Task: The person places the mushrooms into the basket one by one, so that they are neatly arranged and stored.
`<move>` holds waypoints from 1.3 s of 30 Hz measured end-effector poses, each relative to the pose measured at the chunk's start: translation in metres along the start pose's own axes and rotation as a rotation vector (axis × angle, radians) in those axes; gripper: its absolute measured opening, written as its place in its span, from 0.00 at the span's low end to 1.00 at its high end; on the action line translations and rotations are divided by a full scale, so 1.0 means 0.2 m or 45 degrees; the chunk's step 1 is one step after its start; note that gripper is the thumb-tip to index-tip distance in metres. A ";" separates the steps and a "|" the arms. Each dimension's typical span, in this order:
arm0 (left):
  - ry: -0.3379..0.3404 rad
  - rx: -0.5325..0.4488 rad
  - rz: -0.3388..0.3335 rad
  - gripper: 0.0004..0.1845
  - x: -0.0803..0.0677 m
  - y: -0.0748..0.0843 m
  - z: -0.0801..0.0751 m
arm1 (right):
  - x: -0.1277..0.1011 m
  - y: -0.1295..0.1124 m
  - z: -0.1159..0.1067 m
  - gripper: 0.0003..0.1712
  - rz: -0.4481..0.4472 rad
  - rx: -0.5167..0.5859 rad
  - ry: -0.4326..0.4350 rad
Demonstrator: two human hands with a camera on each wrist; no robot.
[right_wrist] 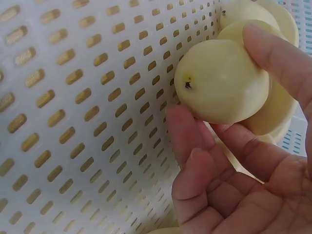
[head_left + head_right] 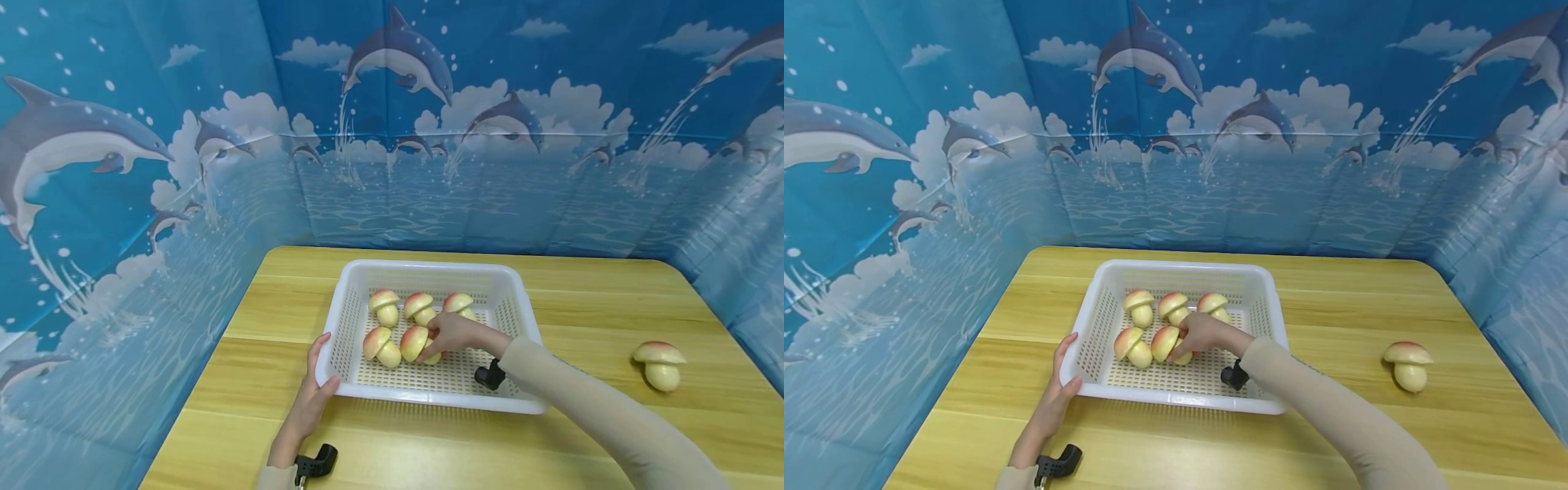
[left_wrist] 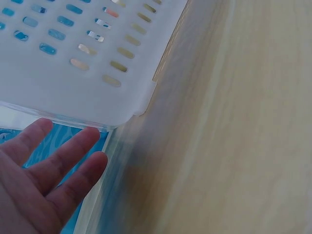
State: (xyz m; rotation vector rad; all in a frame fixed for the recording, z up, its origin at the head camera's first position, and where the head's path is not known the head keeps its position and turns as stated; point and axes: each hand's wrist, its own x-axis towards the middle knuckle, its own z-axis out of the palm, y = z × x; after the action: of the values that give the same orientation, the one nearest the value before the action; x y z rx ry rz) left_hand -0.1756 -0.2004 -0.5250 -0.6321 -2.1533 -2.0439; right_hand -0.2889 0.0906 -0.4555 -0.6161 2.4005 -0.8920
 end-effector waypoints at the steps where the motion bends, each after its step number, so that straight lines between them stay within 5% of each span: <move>1: 0.000 0.000 0.000 0.37 0.00 0.00 0.00 | 0.00 0.00 0.00 0.26 0.001 -0.001 0.001; 18: -0.013 -0.008 -0.009 0.37 0.00 -0.01 0.00 | -0.02 -0.01 -0.03 0.22 -0.029 -0.190 -0.052; 28: -0.004 -0.011 -0.005 0.37 0.00 -0.01 -0.01 | -0.06 0.00 -0.09 0.27 0.070 -0.199 -0.080; 39: -0.011 -0.012 0.001 0.38 0.00 -0.01 -0.01 | -0.22 -0.01 -0.29 0.27 -0.035 -0.245 -0.002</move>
State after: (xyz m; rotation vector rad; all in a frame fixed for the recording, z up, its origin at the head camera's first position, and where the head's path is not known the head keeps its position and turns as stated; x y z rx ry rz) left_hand -0.1764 -0.2017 -0.5275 -0.6444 -2.1490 -2.0558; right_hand -0.2890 0.1407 -0.4022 -0.7222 2.5006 -0.6760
